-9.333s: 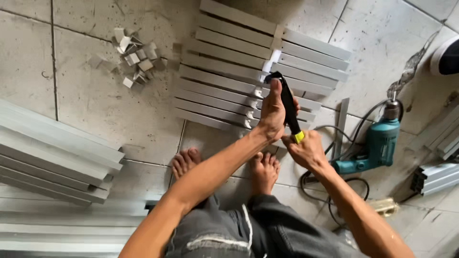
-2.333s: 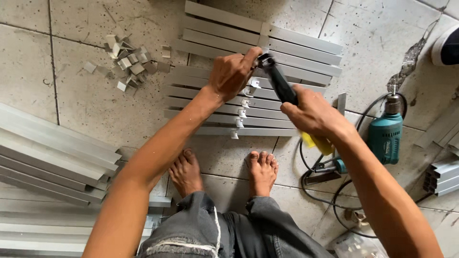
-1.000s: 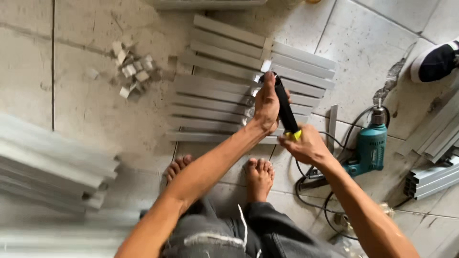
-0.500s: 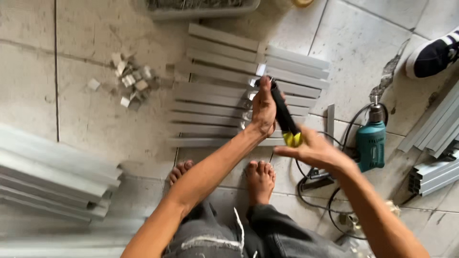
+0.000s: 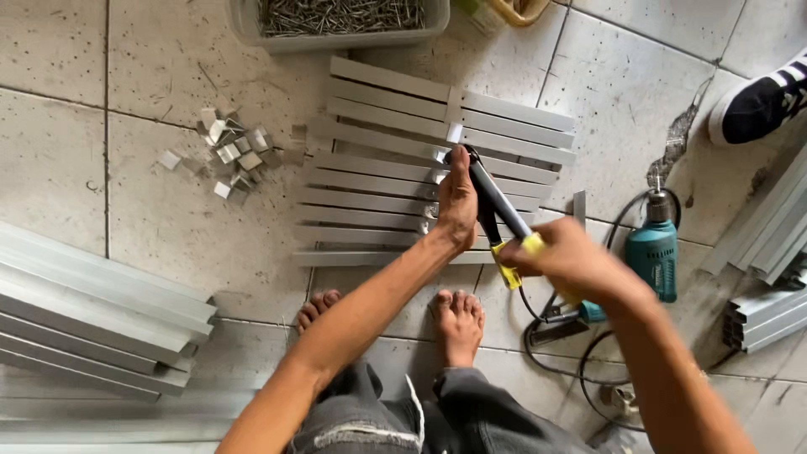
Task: The person uses a manual crimping tool to attach small white plastic connectors to a stack of silver metal bars. They repeatedly pick up the connectors, place them on the bars, and squeeze the tool to secure them in place.
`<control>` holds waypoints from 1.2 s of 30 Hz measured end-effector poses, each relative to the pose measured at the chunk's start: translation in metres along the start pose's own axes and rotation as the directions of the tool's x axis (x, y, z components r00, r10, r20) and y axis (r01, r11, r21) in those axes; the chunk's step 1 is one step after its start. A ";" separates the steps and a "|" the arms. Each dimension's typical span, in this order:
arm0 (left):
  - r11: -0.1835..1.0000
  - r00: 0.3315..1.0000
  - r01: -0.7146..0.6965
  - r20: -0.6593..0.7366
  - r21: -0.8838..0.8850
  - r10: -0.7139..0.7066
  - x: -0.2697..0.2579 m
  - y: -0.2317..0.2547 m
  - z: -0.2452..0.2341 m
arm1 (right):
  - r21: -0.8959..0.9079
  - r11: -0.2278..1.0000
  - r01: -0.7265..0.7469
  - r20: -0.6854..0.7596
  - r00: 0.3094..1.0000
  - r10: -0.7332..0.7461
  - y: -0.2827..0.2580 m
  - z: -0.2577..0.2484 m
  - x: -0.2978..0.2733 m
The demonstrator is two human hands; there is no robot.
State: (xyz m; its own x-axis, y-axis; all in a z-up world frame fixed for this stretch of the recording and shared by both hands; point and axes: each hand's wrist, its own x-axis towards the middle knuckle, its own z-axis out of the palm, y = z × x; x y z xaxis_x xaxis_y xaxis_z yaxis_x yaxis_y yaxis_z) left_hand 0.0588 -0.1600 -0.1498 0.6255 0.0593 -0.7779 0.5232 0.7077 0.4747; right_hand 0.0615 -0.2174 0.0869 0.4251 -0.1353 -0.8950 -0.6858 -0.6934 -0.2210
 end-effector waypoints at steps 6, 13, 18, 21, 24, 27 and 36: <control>0.996 0.997 0.076 0.016 -0.047 -0.075 -0.016 0.000 -0.005 | -0.066 0.997 0.026 -0.054 0.998 -0.030 0.066 0.048 0.058; 0.975 0.959 0.201 0.222 -0.091 -0.177 -0.031 0.017 -0.001 | -0.200 0.965 0.170 -0.040 0.983 -0.181 0.088 0.050 0.088; 0.997 0.937 0.057 0.343 0.056 -0.073 -0.010 -0.023 -0.012 | -0.182 0.962 0.205 -0.329 0.909 -0.256 0.146 0.088 0.145; 0.968 0.846 -0.097 0.531 0.230 -0.041 0.017 -0.044 -0.039 | -0.050 0.957 0.286 -0.400 0.872 -0.282 0.134 0.089 0.118; 0.894 0.749 -0.279 0.662 0.350 -0.025 0.043 -0.061 -0.066 | -0.024 0.969 0.245 -0.342 0.909 -0.239 0.148 0.102 0.092; 0.984 0.736 0.116 0.654 0.131 -0.174 -0.096 0.066 -0.024 | 0.130 0.961 0.244 -0.088 0.968 -0.234 0.103 0.105 0.023; 0.848 0.275 -0.467 0.952 0.251 -0.131 -0.104 0.257 -0.058 | -0.220 0.561 0.798 0.196 0.599 -0.776 -0.058 -0.021 -0.040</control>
State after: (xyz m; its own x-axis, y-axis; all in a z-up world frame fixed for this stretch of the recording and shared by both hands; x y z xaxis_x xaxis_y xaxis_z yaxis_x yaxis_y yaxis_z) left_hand 0.0944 0.0565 0.0293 0.6548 -0.7468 0.1160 0.2970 0.3954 0.8692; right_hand 0.0966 -0.1865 0.1431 0.6711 0.5959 -0.4410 0.0849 -0.6527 -0.7529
